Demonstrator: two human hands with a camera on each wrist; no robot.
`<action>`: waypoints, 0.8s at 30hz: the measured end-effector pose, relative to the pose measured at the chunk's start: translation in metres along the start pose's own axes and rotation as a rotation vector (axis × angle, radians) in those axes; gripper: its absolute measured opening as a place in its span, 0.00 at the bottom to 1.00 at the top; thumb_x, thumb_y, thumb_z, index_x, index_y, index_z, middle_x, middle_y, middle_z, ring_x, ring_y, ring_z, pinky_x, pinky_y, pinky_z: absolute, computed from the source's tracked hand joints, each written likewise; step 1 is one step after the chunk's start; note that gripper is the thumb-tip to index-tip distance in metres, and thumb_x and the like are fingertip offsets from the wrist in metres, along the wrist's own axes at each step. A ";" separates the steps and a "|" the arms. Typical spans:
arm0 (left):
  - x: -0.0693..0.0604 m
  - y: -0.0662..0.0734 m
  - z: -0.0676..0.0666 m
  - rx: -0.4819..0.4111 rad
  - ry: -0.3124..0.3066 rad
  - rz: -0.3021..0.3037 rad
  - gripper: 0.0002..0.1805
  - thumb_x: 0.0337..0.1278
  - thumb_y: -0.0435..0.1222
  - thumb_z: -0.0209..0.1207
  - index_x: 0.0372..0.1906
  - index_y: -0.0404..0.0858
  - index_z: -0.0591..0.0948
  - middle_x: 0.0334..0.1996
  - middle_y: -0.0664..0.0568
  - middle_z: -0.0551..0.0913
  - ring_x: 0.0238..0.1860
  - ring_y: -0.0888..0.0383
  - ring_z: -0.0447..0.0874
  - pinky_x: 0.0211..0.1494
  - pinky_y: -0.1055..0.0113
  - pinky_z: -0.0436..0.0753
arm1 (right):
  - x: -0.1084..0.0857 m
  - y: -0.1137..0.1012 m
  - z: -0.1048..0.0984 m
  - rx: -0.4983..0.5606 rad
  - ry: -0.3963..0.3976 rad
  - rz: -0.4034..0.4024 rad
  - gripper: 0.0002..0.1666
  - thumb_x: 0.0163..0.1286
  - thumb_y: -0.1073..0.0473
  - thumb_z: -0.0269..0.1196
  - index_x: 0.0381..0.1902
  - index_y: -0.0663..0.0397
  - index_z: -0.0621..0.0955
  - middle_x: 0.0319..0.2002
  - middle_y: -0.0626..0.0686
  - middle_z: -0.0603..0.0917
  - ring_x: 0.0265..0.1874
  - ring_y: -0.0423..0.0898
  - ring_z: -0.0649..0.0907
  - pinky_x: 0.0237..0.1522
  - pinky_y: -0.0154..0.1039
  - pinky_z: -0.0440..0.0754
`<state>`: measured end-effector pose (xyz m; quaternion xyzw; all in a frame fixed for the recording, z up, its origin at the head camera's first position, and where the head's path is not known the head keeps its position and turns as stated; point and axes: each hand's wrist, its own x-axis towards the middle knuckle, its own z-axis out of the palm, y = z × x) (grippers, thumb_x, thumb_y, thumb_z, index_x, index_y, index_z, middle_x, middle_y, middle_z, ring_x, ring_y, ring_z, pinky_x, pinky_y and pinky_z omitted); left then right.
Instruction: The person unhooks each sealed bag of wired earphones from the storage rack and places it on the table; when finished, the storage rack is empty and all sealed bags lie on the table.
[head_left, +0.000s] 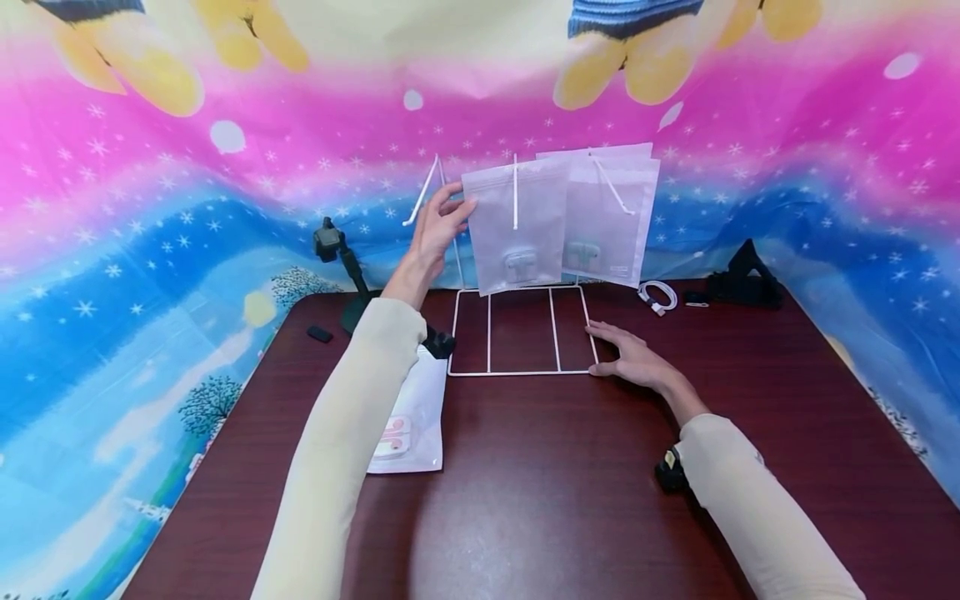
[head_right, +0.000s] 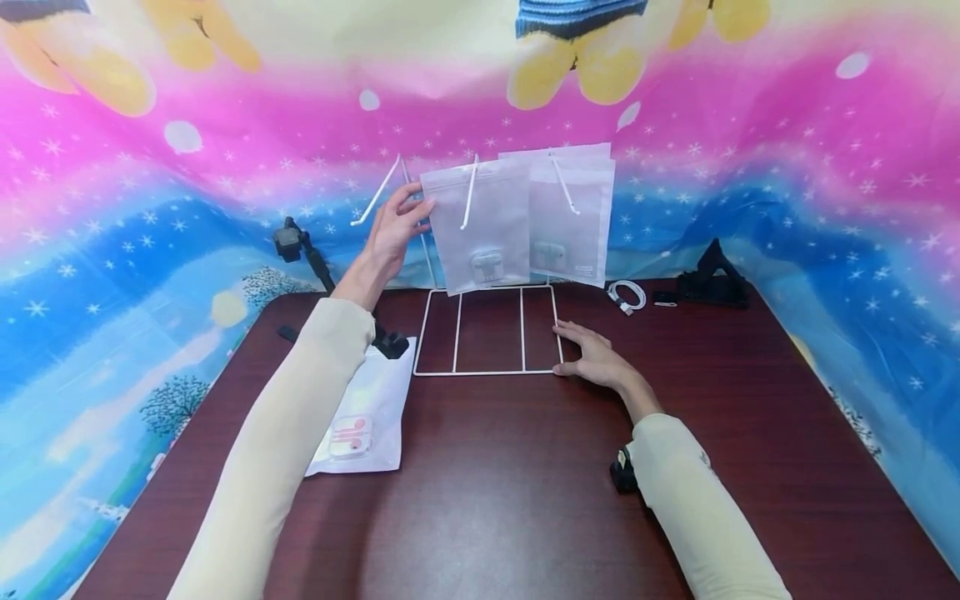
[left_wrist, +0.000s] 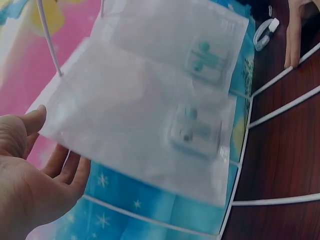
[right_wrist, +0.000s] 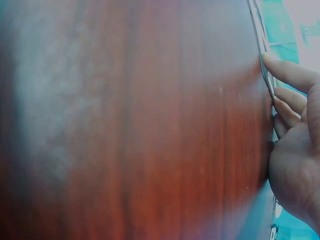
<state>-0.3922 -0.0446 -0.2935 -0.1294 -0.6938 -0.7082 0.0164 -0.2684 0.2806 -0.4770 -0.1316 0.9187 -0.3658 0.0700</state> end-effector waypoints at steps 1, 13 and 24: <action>-0.001 0.001 0.002 -0.002 0.006 0.000 0.22 0.72 0.37 0.63 0.67 0.40 0.79 0.63 0.39 0.81 0.59 0.50 0.81 0.68 0.54 0.76 | 0.000 0.000 0.000 0.004 0.000 0.000 0.48 0.69 0.54 0.69 0.81 0.58 0.62 0.83 0.63 0.52 0.81 0.67 0.48 0.74 0.74 0.37; -0.030 0.016 0.023 0.014 0.025 0.012 0.17 0.72 0.38 0.63 0.62 0.41 0.83 0.58 0.42 0.85 0.54 0.50 0.86 0.62 0.57 0.82 | 0.001 -0.003 0.004 0.019 -0.002 -0.001 0.48 0.70 0.54 0.70 0.81 0.58 0.62 0.82 0.64 0.52 0.81 0.67 0.48 0.75 0.73 0.38; -0.061 0.022 0.020 0.069 0.078 0.022 0.19 0.72 0.39 0.65 0.63 0.41 0.84 0.53 0.44 0.88 0.46 0.54 0.87 0.57 0.61 0.83 | -0.001 -0.003 0.001 0.006 0.009 0.008 0.48 0.69 0.54 0.69 0.81 0.58 0.62 0.82 0.64 0.53 0.81 0.67 0.48 0.74 0.74 0.37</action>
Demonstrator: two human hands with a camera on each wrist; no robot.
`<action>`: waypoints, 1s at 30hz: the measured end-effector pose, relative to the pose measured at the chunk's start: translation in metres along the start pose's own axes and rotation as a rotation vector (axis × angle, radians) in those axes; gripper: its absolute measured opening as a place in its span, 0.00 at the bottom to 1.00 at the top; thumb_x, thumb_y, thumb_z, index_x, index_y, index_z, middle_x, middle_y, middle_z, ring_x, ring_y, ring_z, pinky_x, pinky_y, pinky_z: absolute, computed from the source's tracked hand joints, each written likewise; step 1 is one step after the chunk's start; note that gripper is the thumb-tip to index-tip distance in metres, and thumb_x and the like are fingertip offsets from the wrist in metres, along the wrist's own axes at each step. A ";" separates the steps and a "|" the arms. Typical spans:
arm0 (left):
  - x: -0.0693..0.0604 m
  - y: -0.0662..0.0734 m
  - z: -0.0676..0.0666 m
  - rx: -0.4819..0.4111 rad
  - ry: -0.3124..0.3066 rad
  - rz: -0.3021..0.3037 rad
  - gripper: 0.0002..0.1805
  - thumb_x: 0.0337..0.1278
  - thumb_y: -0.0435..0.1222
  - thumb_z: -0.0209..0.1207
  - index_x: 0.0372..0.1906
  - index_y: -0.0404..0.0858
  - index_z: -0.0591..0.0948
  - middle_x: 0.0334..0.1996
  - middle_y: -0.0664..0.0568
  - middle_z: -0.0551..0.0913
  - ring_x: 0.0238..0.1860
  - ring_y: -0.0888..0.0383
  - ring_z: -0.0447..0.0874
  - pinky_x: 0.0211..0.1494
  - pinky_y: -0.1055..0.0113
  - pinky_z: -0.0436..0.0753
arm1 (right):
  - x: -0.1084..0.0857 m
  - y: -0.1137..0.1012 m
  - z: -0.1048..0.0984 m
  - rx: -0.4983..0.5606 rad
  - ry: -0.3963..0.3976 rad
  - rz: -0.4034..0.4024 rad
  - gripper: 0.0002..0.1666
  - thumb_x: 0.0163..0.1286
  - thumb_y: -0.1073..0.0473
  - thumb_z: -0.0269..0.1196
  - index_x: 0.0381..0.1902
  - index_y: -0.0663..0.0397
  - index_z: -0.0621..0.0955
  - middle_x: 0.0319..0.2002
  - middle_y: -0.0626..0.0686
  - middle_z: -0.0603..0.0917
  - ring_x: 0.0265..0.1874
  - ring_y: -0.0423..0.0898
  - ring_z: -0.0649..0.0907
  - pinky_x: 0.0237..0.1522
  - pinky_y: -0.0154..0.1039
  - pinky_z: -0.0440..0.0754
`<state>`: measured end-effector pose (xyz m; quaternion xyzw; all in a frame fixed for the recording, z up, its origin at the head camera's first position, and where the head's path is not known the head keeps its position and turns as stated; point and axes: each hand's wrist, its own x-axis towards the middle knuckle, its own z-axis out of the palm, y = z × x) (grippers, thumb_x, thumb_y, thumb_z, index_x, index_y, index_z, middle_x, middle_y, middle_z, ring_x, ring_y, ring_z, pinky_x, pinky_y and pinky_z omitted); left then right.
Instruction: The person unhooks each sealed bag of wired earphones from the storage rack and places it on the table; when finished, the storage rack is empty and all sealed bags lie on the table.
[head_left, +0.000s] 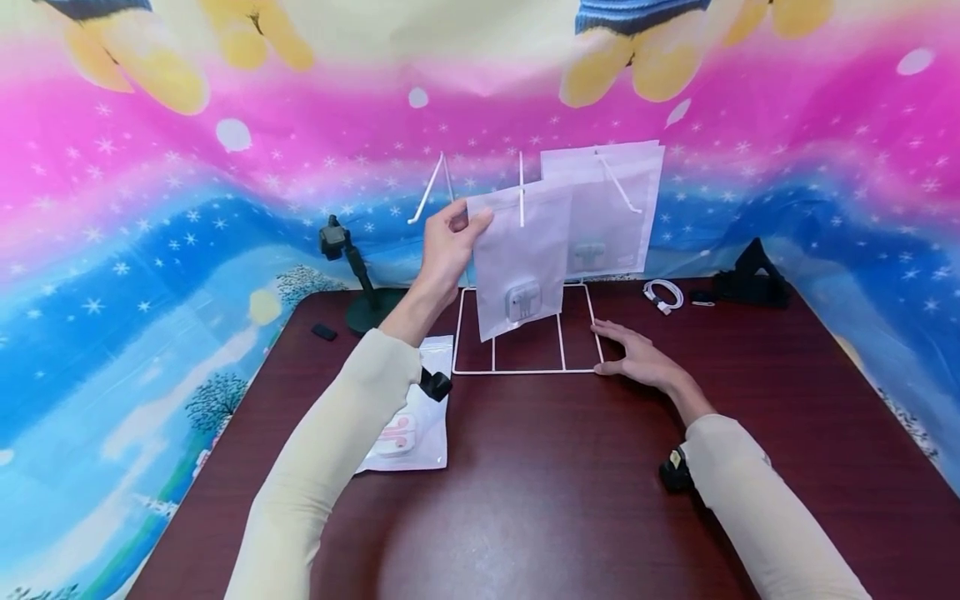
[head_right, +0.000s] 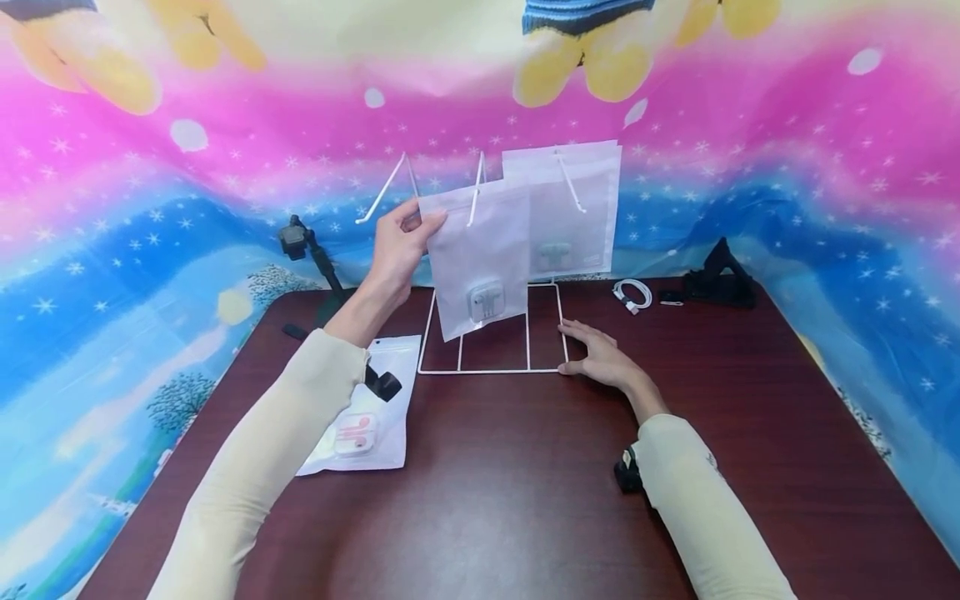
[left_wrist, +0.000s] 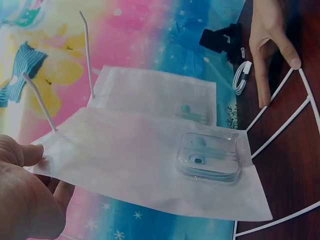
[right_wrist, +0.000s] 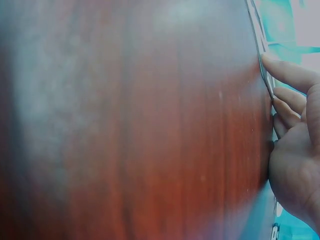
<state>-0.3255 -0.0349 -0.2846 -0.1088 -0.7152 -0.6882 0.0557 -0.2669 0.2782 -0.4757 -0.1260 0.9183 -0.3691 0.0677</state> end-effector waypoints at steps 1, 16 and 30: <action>-0.002 0.000 0.000 0.001 0.005 -0.001 0.20 0.71 0.40 0.65 0.63 0.41 0.84 0.53 0.45 0.88 0.46 0.54 0.87 0.57 0.62 0.83 | 0.000 0.000 0.000 -0.001 0.002 -0.001 0.48 0.69 0.54 0.69 0.81 0.58 0.62 0.82 0.64 0.53 0.81 0.67 0.49 0.74 0.75 0.38; -0.040 0.000 -0.009 -0.084 -0.008 0.032 0.18 0.68 0.39 0.68 0.59 0.37 0.86 0.47 0.45 0.90 0.41 0.57 0.85 0.45 0.66 0.83 | 0.001 0.002 0.001 0.012 0.010 -0.027 0.48 0.69 0.55 0.70 0.80 0.60 0.62 0.82 0.65 0.53 0.81 0.67 0.49 0.74 0.73 0.38; -0.065 0.008 -0.018 -0.040 0.004 0.101 0.14 0.67 0.40 0.69 0.49 0.35 0.88 0.21 0.54 0.71 0.37 0.57 0.74 0.38 0.66 0.70 | 0.001 0.002 0.000 0.029 0.012 -0.011 0.49 0.68 0.53 0.71 0.81 0.59 0.62 0.82 0.65 0.53 0.80 0.68 0.49 0.74 0.74 0.37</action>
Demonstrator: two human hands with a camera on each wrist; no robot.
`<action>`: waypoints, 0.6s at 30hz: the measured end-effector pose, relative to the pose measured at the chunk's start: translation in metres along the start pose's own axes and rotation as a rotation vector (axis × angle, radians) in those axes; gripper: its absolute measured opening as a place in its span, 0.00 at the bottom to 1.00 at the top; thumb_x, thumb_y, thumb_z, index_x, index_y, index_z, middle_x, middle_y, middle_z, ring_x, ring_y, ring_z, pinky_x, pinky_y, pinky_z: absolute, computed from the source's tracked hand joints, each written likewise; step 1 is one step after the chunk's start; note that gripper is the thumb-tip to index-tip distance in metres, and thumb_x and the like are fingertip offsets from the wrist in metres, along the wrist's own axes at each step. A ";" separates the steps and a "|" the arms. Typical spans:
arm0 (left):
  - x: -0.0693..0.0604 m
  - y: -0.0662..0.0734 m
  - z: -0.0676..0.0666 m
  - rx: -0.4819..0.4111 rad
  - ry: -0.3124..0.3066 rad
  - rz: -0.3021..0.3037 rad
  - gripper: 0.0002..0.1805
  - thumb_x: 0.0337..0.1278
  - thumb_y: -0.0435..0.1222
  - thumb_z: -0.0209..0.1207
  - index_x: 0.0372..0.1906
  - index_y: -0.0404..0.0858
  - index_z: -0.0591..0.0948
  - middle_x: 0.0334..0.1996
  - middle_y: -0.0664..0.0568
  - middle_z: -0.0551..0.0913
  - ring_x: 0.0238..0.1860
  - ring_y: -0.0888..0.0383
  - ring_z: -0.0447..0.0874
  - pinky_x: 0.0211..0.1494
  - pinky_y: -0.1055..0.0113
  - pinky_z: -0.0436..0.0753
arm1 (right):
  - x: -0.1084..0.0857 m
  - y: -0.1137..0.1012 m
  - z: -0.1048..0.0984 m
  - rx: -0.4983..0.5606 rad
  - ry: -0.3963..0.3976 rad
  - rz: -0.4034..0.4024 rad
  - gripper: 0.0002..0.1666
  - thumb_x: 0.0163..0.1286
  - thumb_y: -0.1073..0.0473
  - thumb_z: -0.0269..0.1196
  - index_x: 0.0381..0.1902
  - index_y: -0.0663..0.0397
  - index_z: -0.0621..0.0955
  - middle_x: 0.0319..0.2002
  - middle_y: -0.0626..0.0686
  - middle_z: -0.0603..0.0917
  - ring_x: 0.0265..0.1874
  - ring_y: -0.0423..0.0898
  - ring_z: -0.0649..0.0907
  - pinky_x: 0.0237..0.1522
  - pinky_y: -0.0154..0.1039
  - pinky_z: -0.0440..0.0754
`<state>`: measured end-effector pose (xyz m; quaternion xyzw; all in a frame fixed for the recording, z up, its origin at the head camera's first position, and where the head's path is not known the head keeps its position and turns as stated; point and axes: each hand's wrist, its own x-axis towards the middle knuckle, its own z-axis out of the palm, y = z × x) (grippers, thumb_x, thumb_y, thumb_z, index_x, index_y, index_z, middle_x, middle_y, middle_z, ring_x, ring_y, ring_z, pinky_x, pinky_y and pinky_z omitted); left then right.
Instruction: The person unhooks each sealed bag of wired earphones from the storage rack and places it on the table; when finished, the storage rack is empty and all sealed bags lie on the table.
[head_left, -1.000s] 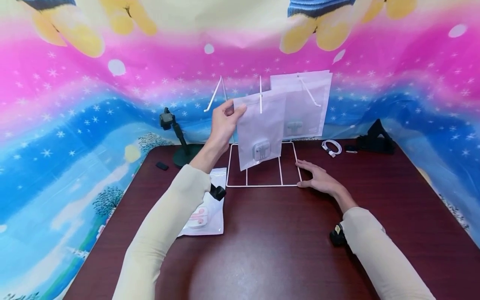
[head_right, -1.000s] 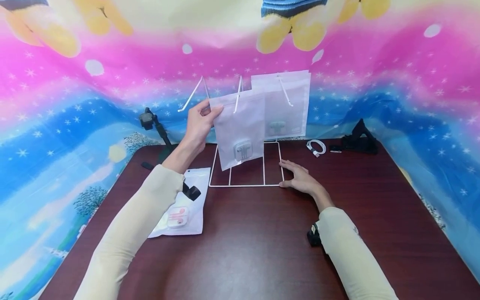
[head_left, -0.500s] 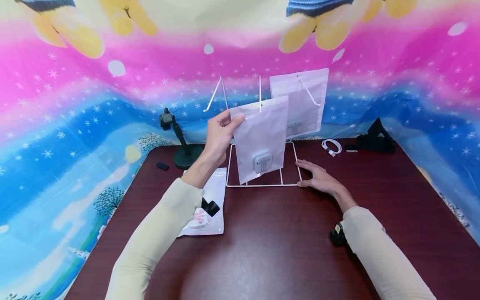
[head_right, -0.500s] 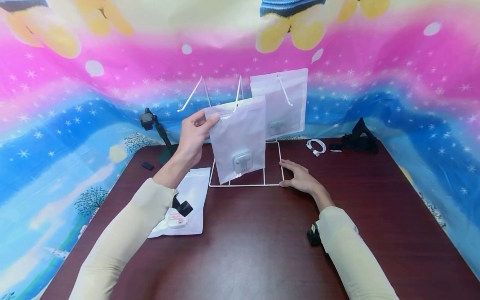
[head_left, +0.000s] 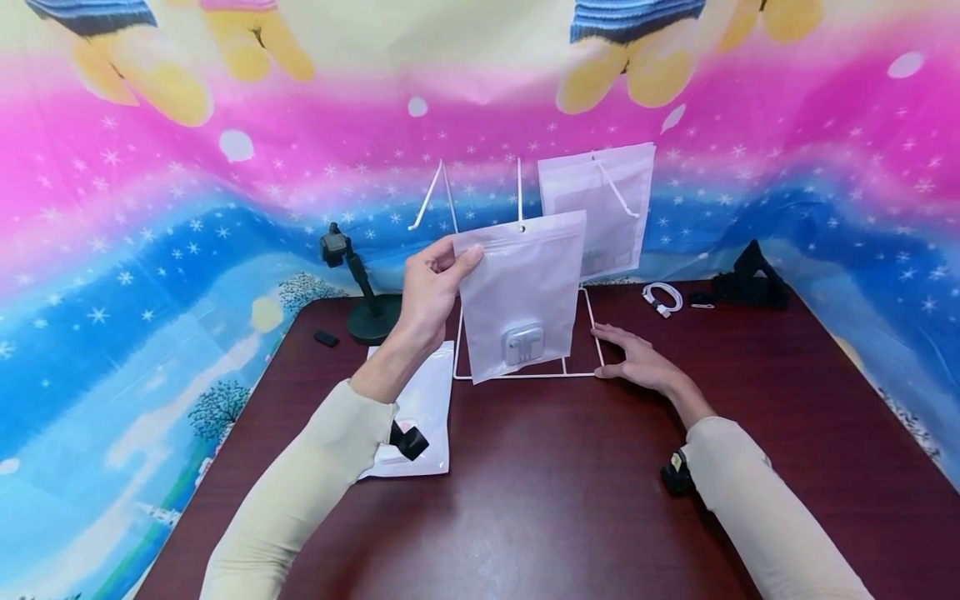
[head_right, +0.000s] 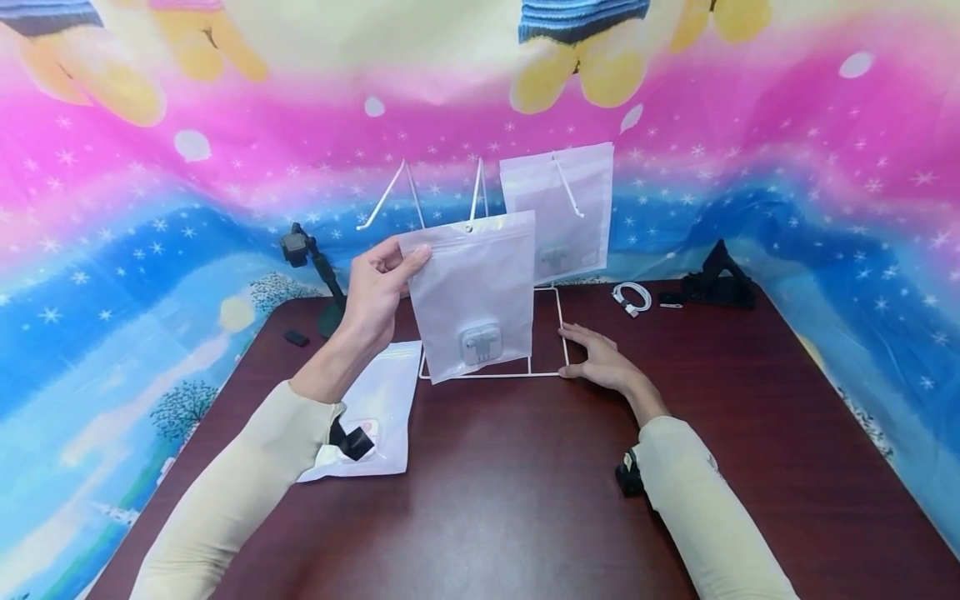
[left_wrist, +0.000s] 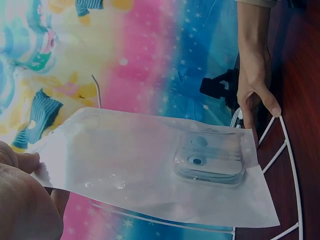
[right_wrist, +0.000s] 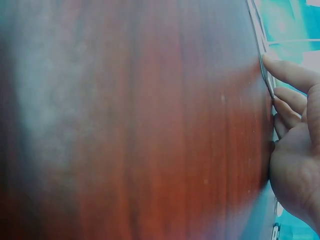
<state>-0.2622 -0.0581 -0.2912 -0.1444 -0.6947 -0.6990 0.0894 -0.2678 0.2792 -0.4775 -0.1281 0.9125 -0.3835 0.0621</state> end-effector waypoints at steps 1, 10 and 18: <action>-0.001 0.002 0.000 -0.001 -0.002 0.006 0.14 0.67 0.40 0.69 0.49 0.35 0.88 0.20 0.54 0.68 0.37 0.57 0.73 0.37 0.66 0.69 | 0.000 0.000 0.000 -0.001 0.001 0.000 0.49 0.68 0.53 0.71 0.81 0.59 0.62 0.82 0.65 0.53 0.80 0.68 0.49 0.74 0.74 0.37; -0.014 0.015 -0.005 0.043 -0.043 -0.002 0.17 0.67 0.42 0.68 0.56 0.41 0.88 0.40 0.49 0.88 0.46 0.53 0.83 0.48 0.62 0.81 | 0.000 0.002 0.001 -0.004 0.011 0.003 0.48 0.68 0.55 0.70 0.81 0.58 0.62 0.82 0.65 0.53 0.81 0.67 0.49 0.74 0.74 0.37; -0.026 0.019 -0.022 0.068 -0.045 0.067 0.15 0.68 0.42 0.68 0.53 0.38 0.89 0.24 0.53 0.78 0.39 0.55 0.78 0.37 0.66 0.72 | 0.000 0.001 0.001 -0.016 0.015 -0.028 0.48 0.68 0.54 0.70 0.80 0.62 0.63 0.81 0.67 0.54 0.80 0.68 0.50 0.73 0.75 0.38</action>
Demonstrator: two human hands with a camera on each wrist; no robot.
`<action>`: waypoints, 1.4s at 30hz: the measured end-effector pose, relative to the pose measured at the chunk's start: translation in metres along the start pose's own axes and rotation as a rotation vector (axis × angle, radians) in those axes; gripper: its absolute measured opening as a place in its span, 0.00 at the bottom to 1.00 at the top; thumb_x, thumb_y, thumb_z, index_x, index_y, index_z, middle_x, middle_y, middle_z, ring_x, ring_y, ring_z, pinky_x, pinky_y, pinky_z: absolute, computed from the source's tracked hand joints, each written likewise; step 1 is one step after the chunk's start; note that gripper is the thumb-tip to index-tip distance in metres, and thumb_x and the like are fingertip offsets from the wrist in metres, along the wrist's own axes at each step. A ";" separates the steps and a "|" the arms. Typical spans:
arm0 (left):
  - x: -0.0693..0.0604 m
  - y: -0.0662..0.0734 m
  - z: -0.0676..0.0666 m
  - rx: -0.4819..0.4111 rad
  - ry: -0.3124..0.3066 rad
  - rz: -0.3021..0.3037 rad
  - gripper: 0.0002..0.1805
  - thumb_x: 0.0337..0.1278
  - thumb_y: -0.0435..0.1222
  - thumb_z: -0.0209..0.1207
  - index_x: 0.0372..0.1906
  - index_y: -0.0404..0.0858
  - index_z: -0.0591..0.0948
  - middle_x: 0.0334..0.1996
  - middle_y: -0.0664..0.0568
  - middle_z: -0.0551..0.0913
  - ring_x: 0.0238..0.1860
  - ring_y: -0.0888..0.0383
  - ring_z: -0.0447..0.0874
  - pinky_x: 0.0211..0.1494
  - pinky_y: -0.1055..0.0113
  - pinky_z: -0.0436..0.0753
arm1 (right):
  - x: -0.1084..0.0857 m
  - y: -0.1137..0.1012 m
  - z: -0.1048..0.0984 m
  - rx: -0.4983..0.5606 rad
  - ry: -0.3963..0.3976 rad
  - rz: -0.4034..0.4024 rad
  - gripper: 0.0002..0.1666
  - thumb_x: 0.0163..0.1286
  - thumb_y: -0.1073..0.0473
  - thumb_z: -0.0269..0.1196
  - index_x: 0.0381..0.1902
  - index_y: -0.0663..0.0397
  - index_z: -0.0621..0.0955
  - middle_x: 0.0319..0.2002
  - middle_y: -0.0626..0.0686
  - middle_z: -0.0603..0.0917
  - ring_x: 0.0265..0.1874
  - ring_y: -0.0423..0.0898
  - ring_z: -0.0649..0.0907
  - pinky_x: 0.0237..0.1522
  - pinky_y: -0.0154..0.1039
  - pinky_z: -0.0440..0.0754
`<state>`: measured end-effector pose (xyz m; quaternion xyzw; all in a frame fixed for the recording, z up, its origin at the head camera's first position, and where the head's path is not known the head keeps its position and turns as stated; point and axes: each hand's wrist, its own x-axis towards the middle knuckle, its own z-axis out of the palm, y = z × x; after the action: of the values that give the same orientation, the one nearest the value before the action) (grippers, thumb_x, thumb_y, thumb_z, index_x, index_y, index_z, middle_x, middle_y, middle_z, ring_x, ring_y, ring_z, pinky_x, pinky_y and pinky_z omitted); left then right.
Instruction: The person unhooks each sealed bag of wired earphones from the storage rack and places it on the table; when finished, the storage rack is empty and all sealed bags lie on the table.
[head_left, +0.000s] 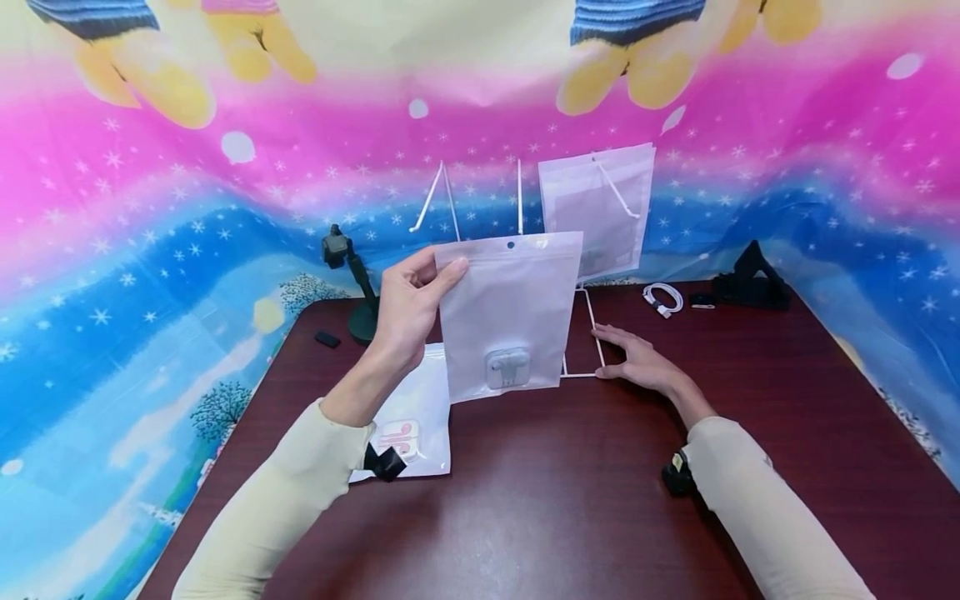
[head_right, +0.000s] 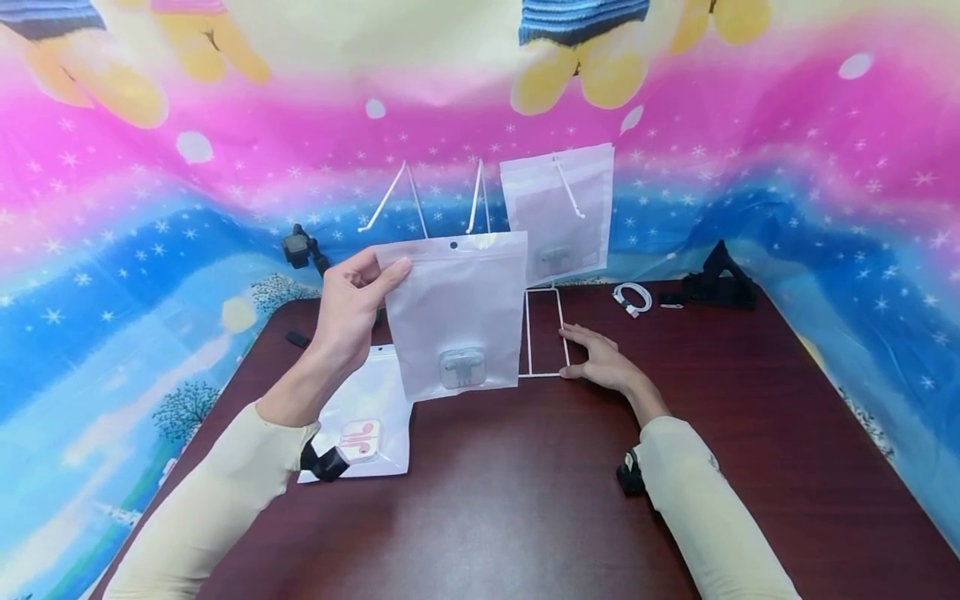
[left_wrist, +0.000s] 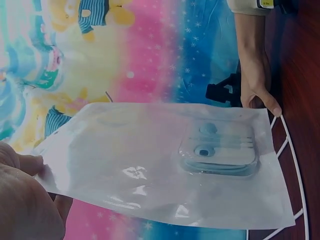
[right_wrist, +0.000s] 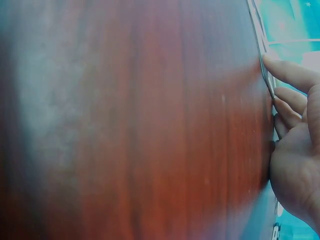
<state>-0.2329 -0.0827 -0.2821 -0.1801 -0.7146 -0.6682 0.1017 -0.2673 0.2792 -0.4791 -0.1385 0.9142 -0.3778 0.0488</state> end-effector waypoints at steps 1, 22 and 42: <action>-0.001 -0.001 -0.002 0.003 0.000 0.007 0.15 0.68 0.42 0.68 0.52 0.37 0.89 0.22 0.53 0.75 0.38 0.56 0.77 0.36 0.66 0.71 | 0.000 0.000 0.000 0.002 -0.001 0.001 0.48 0.68 0.54 0.70 0.80 0.62 0.63 0.81 0.67 0.54 0.80 0.68 0.50 0.73 0.75 0.38; -0.047 -0.028 -0.101 -0.026 0.227 -0.148 0.05 0.64 0.34 0.70 0.32 0.42 0.87 0.22 0.58 0.75 0.38 0.59 0.71 0.36 0.71 0.71 | -0.001 0.002 0.003 0.013 -0.001 0.021 0.48 0.69 0.54 0.70 0.80 0.59 0.63 0.82 0.64 0.54 0.81 0.67 0.50 0.74 0.74 0.38; -0.079 -0.019 -0.222 -0.256 0.397 -0.197 0.11 0.62 0.30 0.70 0.49 0.38 0.88 0.39 0.55 0.92 0.36 0.64 0.86 0.37 0.75 0.82 | 0.000 -0.001 0.000 0.012 0.000 0.013 0.47 0.69 0.54 0.70 0.80 0.61 0.63 0.82 0.65 0.54 0.80 0.68 0.50 0.74 0.74 0.38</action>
<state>-0.1892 -0.3131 -0.3110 0.0137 -0.6041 -0.7823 0.1509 -0.2670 0.2785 -0.4790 -0.1325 0.9127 -0.3830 0.0521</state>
